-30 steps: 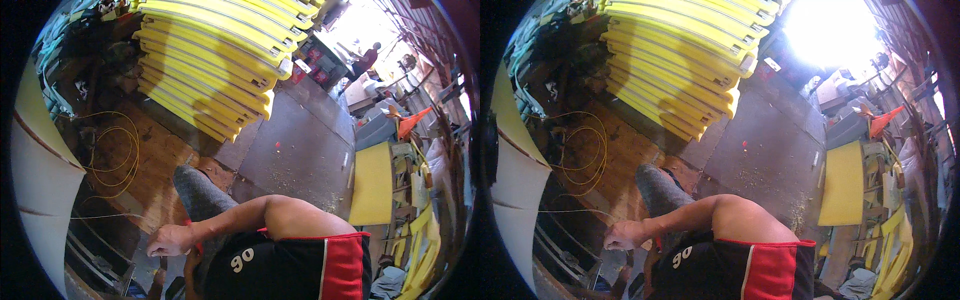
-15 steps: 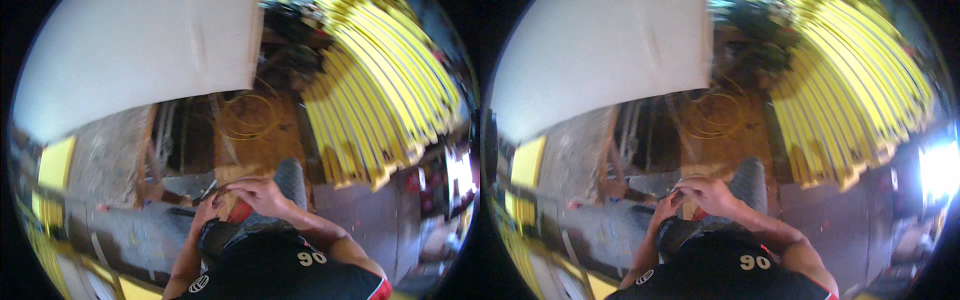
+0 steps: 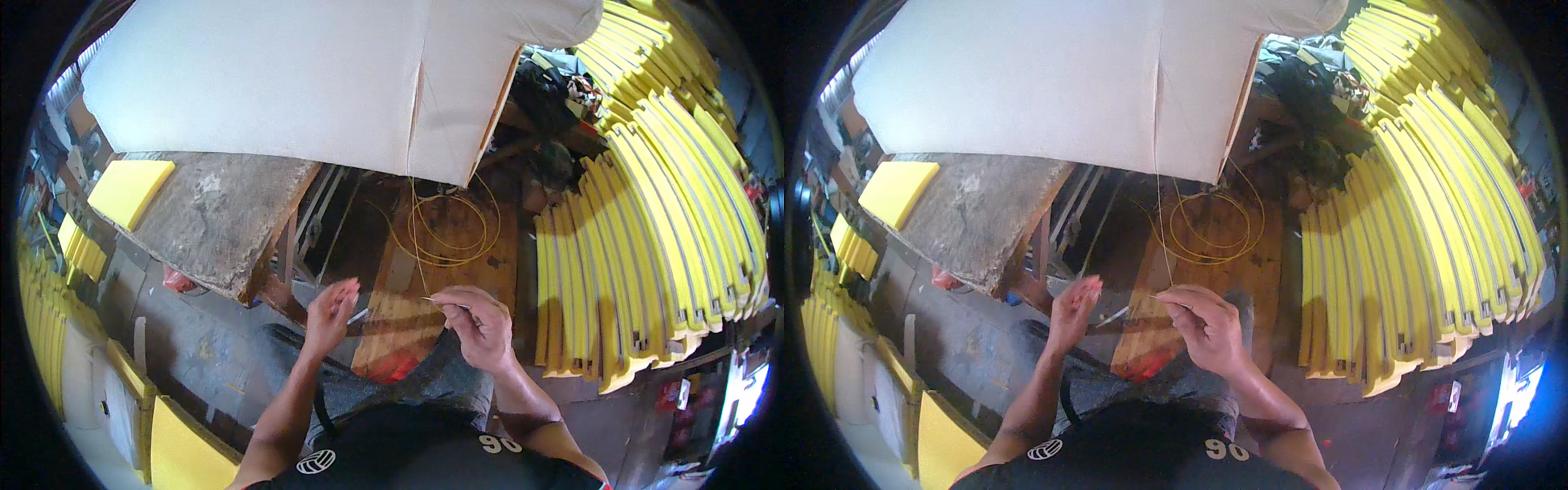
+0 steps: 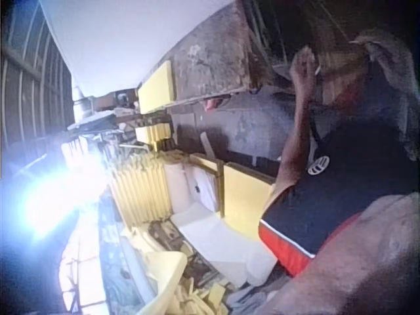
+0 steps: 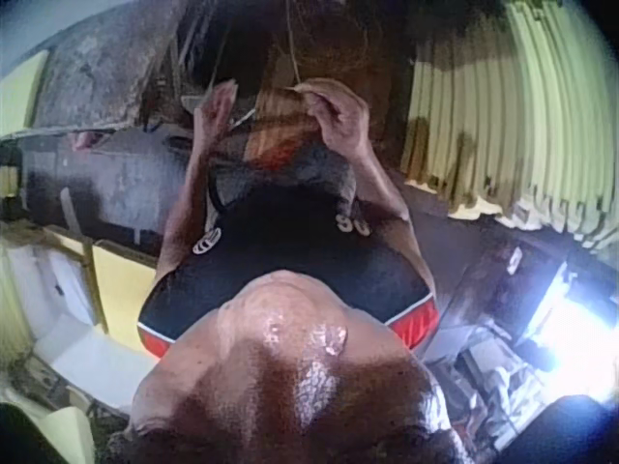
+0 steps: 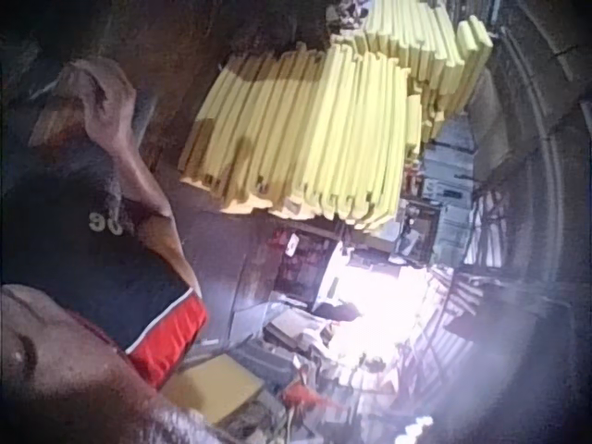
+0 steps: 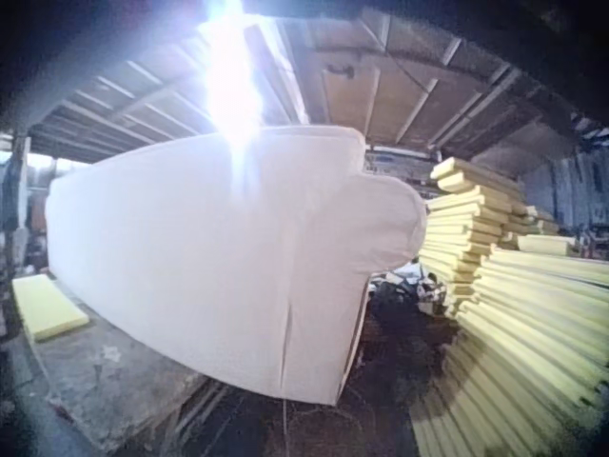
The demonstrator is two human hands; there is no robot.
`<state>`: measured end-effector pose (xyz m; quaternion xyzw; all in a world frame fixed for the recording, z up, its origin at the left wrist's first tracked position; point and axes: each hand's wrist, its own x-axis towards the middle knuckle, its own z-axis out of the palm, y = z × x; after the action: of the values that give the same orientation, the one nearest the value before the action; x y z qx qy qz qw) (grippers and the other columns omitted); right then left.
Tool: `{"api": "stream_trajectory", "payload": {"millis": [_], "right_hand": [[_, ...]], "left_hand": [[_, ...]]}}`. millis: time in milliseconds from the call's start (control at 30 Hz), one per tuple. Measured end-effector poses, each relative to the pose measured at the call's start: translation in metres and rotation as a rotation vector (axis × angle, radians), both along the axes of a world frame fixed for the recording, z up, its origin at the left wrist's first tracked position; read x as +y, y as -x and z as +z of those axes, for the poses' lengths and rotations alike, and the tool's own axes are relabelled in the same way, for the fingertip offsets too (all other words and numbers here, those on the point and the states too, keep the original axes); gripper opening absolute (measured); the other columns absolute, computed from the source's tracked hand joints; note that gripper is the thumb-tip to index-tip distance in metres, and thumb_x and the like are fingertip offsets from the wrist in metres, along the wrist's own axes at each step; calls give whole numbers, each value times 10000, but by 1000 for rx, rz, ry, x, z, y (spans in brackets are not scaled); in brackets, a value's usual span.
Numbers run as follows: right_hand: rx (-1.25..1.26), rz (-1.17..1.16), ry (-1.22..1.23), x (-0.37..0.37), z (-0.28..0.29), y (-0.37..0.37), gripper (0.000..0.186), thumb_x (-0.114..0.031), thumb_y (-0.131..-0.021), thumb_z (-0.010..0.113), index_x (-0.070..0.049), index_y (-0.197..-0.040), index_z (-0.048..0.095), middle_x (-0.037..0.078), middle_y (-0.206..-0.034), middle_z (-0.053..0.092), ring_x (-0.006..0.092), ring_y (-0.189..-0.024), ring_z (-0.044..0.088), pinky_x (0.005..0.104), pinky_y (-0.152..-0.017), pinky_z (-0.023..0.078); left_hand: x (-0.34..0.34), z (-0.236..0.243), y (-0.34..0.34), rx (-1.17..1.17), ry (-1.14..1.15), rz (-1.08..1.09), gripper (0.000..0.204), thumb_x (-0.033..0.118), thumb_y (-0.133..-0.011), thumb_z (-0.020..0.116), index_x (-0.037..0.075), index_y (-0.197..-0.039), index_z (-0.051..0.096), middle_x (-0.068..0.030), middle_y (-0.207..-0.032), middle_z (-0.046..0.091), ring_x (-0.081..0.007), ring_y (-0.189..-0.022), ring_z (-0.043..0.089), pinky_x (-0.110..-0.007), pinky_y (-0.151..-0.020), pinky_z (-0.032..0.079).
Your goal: The person hand-sews a white cushion cover using a needle and thread, stitching along the edge of the cushion. The person works continuously on the seam, pulling the thread through the fabric and adjusting the cover as needed.
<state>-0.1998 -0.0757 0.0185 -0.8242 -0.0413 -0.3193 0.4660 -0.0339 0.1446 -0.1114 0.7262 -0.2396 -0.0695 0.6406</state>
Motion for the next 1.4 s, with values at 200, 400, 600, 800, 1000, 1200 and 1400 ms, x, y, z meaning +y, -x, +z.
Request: {"api": "stream_trajectory", "payload": {"millis": [200, 400, 600, 800, 1000, 1200, 1400], "right_hand": [[82, -96, -65, -17, 15, -20, 200, 27, -937, 656, -45, -1108, 732, 131, -1042, 736, 207, -823, 722, 312, -709, 570], [20, -126, -24, -34, 28, -43, 185, 27, -954, 639, -41, -1098, 732, 141, -1047, 737, 168, -755, 709, 282, -657, 565], [-68, -189, 31, -61, 36, -74, 250, 85, -927, 571, -17, -1095, 727, 130, -1042, 734, 173, -745, 700, 282, -663, 555], [-205, -305, 20, -91, 60, -121, 166, 20, -970, 609, -11, -1092, 717, 98, -986, 723, 145, -751, 678, 262, -679, 531], [-383, -379, 155, -131, 89, -197, 118, -71, -1001, 655, -19, -1086, 718, 99, -951, 744, 165, -849, 713, 282, -754, 540], [-490, -295, 330, -153, 113, -254, 111, -35, -965, 678, -22, -1063, 730, 103, -990, 757, 203, -903, 733, 305, -794, 556], [-535, -249, 458, -160, 127, -280, 128, -19, -956, 679, -25, -1072, 732, 118, -1009, 757, 237, -922, 735, 315, -806, 565]], "left_hand": [[-119, 96, -103, -323, 195, 99, 290, 169, -961, 725, 6, -1198, 689, -110, -1022, 711, -151, -869, 685, -284, -739, 558], [-220, 176, -169, -653, 106, 384, 269, 222, -925, 742, 29, -1097, 672, -156, -1096, 659, -295, -979, 667, -408, -770, 554], [-249, 176, -205, -599, 125, 359, 280, 225, -947, 697, 22, -1133, 648, -139, -958, 669, -274, -869, 674, -410, -748, 542], [-225, 185, -200, -196, 326, 97, 205, 151, -992, 623, 34, -1160, 639, -103, -752, 637, -152, -718, 673, -345, -622, 515], [-234, 177, -183, -768, 140, 225, 524, 29, -932, 587, 91, -1451, 552, -205, -831, 707, -382, -726, 699, -480, -649, 540], [-251, 175, -184, -771, 65, 222, 581, 49, -911, 599, 94, -1483, 511, -176, -821, 699, -378, -703, 686, -486, -631, 553], [-248, 167, -206, -877, -50, 278, 664, 38, -881, 613, 189, -1516, 497, -140, -810, 689, -355, -680, 684, -464, -595, 558]]}}
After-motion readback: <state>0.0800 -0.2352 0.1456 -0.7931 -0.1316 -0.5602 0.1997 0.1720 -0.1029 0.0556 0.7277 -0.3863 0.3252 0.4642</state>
